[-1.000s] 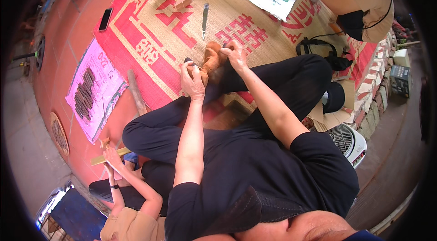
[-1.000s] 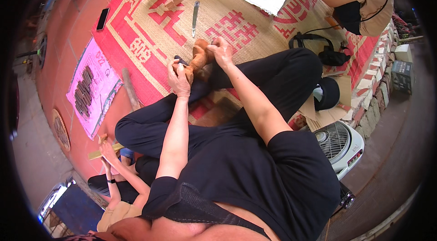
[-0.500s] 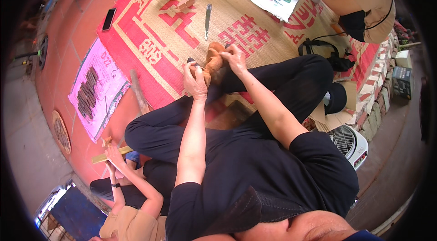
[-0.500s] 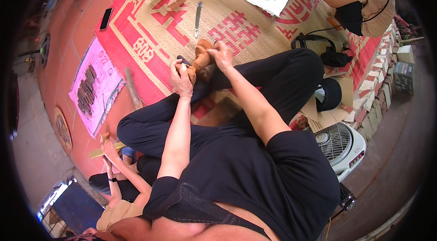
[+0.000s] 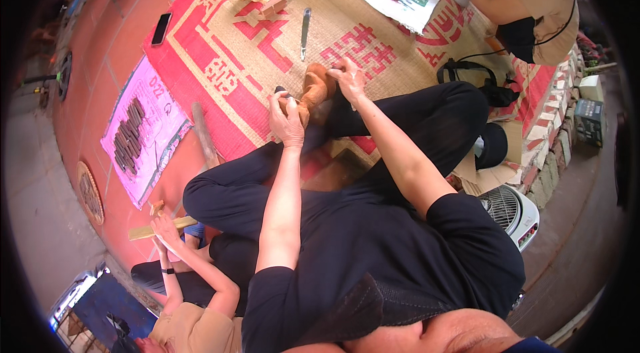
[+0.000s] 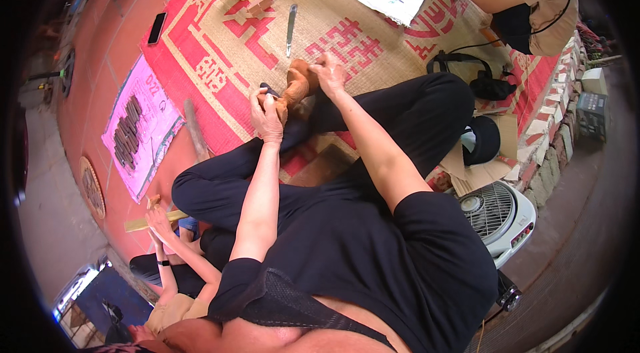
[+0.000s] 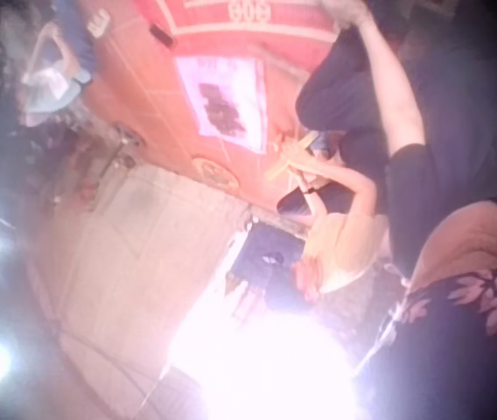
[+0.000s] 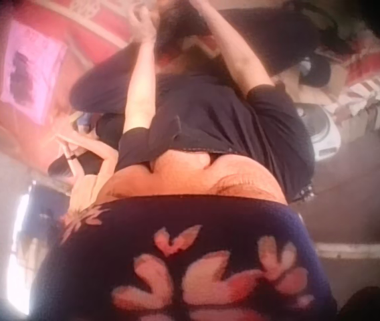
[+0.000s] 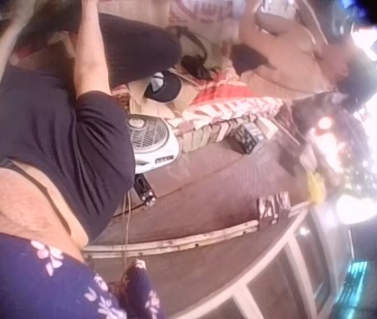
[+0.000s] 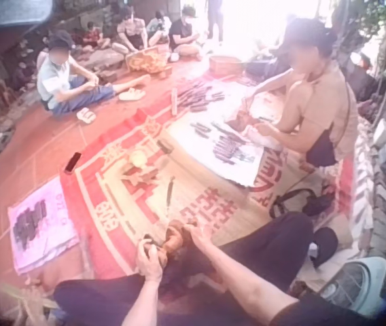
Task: The person sits on a mat and carves a small wooden block using a knife. They hold the wood in their left hand and use the knife in their right hand to shape it, occasionally rotating the block to access different sides.
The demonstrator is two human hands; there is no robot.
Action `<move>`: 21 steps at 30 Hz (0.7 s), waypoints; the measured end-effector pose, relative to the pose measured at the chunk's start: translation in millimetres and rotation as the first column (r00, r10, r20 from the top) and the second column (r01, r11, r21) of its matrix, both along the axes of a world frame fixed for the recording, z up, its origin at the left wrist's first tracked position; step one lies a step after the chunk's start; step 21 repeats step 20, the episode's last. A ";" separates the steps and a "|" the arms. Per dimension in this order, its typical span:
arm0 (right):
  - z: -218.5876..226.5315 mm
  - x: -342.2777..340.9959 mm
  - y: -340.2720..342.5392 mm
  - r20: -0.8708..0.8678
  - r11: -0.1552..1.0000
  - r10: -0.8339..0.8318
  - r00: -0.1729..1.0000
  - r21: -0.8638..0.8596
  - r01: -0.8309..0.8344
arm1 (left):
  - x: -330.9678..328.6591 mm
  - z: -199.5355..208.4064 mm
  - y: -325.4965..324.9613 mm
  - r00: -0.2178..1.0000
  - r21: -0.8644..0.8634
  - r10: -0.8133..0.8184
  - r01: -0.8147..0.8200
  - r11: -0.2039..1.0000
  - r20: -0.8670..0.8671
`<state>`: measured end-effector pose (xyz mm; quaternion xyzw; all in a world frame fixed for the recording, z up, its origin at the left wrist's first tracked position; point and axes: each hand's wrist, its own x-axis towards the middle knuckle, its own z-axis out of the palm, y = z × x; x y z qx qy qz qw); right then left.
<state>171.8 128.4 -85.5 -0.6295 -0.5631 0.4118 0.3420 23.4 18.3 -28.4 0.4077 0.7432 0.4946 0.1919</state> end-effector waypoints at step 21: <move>-9.2 -13.1 10.7 0.185 0.995 0.066 0.980 -0.090 -0.050 | -1.5 -0.2 2.8 0.999 -0.018 -0.008 0.007 1.000 -0.033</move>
